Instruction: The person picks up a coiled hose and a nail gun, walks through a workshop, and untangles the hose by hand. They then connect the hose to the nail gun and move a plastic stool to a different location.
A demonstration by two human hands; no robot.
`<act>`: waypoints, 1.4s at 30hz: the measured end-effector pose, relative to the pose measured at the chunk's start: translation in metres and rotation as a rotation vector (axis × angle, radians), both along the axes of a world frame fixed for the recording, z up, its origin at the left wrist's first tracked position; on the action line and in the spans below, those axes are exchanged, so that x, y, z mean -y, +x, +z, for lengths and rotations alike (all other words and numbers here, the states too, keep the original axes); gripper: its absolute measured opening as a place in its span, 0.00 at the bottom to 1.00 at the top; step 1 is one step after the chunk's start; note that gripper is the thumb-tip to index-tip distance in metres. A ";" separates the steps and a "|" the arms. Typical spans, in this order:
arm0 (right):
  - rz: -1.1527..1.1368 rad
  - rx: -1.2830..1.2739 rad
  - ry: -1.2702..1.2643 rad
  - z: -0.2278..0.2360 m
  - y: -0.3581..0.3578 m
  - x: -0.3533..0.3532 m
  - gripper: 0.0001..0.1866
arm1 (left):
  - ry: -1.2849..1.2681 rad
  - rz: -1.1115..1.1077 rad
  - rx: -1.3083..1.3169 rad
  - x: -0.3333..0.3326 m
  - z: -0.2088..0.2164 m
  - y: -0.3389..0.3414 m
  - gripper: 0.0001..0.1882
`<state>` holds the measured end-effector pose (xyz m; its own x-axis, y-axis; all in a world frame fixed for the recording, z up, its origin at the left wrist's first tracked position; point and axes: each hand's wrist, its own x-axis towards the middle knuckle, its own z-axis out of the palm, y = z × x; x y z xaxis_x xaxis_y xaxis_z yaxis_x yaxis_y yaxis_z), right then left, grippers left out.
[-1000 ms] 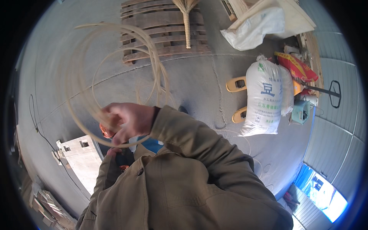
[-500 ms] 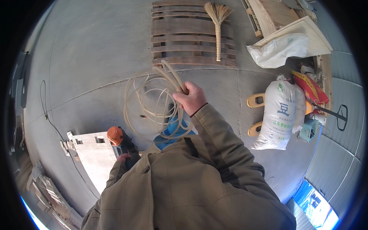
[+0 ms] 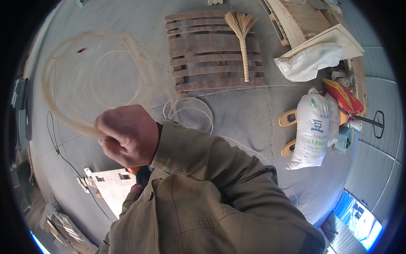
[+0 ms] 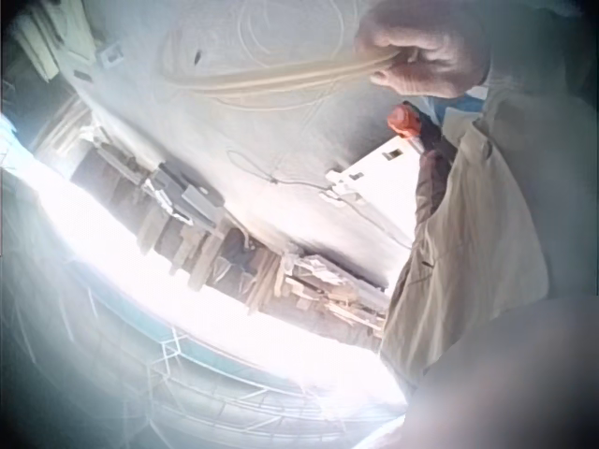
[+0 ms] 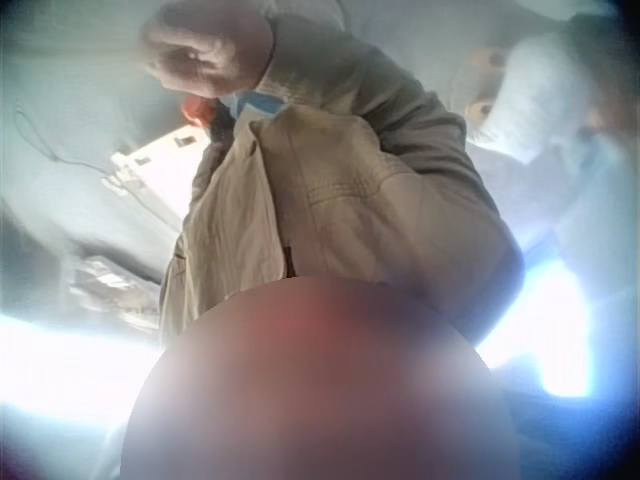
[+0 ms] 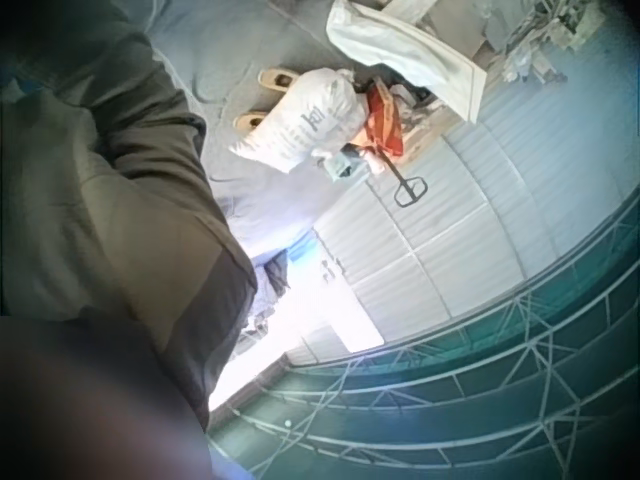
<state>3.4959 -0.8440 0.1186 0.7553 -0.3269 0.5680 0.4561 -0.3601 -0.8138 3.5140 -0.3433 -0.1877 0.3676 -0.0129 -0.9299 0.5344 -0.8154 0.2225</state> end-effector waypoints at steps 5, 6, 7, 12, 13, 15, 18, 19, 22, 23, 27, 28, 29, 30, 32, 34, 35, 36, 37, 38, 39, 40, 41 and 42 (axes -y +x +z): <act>-0.054 -0.448 -0.317 -0.104 0.075 -0.009 0.51 | 0.076 -0.279 -0.061 0.004 -0.046 0.107 0.26; -0.092 -0.730 -0.321 -0.134 0.065 -0.002 0.50 | 0.063 -0.276 -0.095 0.004 -0.054 0.125 0.23; -0.123 -0.943 -0.315 -0.163 0.049 0.005 0.46 | 0.099 -0.316 -0.123 0.004 -0.062 0.142 0.19; -0.280 -1.642 0.414 -0.264 -0.092 0.013 0.39 | 0.056 -0.171 -0.123 -0.015 -0.083 0.203 0.24; -0.278 -1.668 0.450 -0.283 -0.105 0.010 0.39 | 0.030 -0.109 -0.151 -0.017 -0.081 0.212 0.24; -0.254 -1.745 0.491 -0.324 -0.114 0.013 0.40 | 0.060 -0.016 -0.153 -0.013 -0.078 0.221 0.22; -0.087 -1.781 0.443 -0.413 -0.068 0.018 0.40 | 0.095 0.074 -0.154 0.002 -0.059 0.220 0.21; -0.057 -1.702 0.444 -0.445 -0.043 0.017 0.41 | 0.051 0.168 -0.184 0.008 -0.052 0.217 0.22; -0.098 -1.645 0.365 -0.530 0.044 0.024 0.43 | -0.010 0.257 -0.203 0.016 -0.031 0.201 0.24; -0.171 -1.678 0.269 -0.550 0.072 0.028 0.44 | -0.051 0.320 -0.263 0.019 -0.032 0.199 0.25; -0.576 -1.287 -0.141 -0.606 0.146 0.078 0.43 | 0.114 0.111 -0.397 0.029 -0.055 0.186 0.27; -0.606 -1.227 -0.219 -0.616 0.150 0.098 0.42 | 0.086 0.091 -0.380 0.033 -0.065 0.181 0.27; -0.647 -1.241 -0.205 -0.627 0.153 0.113 0.41 | 0.088 0.046 -0.353 0.037 -0.073 0.174 0.28; -0.631 -1.277 -0.107 -0.638 0.151 0.129 0.47 | 0.156 -0.034 -0.342 0.038 -0.078 0.166 0.28; -0.615 -1.414 0.314 -0.664 0.149 0.146 0.56 | 0.160 -0.018 -0.360 0.039 -0.091 0.156 0.28; -0.578 -1.452 0.666 -0.686 0.149 0.144 0.55 | 0.157 -0.024 -0.355 0.034 -0.104 0.151 0.28; -0.462 -1.380 0.800 -0.693 0.152 0.140 0.50 | 0.133 -0.017 -0.341 0.029 -0.109 0.151 0.28; -0.363 -1.343 0.957 -0.694 0.157 0.132 0.46 | 0.179 -0.057 -0.330 0.024 -0.108 0.149 0.29; -0.265 -1.299 1.114 -0.690 0.163 0.118 0.41 | 0.186 0.006 -0.352 0.019 -0.110 0.148 0.29; -0.331 -1.257 1.189 -0.684 0.177 0.099 0.26 | 0.158 0.055 -0.361 0.014 -0.110 0.146 0.29; -0.274 -1.159 1.234 -0.670 0.189 0.080 0.20 | 0.157 0.079 -0.343 0.011 -0.113 0.146 0.28; -0.239 -1.081 1.268 -0.648 0.199 0.062 0.15 | 0.213 0.049 -0.352 0.008 -0.113 0.145 0.28; -0.244 -1.086 1.225 -0.621 0.208 0.046 0.13 | 0.121 0.155 -0.355 0.006 -0.114 0.145 0.28; -0.227 -1.067 1.182 -0.589 0.215 0.035 0.11 | 0.085 0.203 -0.383 0.005 -0.114 0.146 0.28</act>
<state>3.7106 -0.8786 -0.4702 0.4986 -0.3339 -0.7999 -0.4462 0.6923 -0.5671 3.6600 -0.3482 -0.3021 -0.0167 0.1061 -0.9942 0.7164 -0.6923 -0.0859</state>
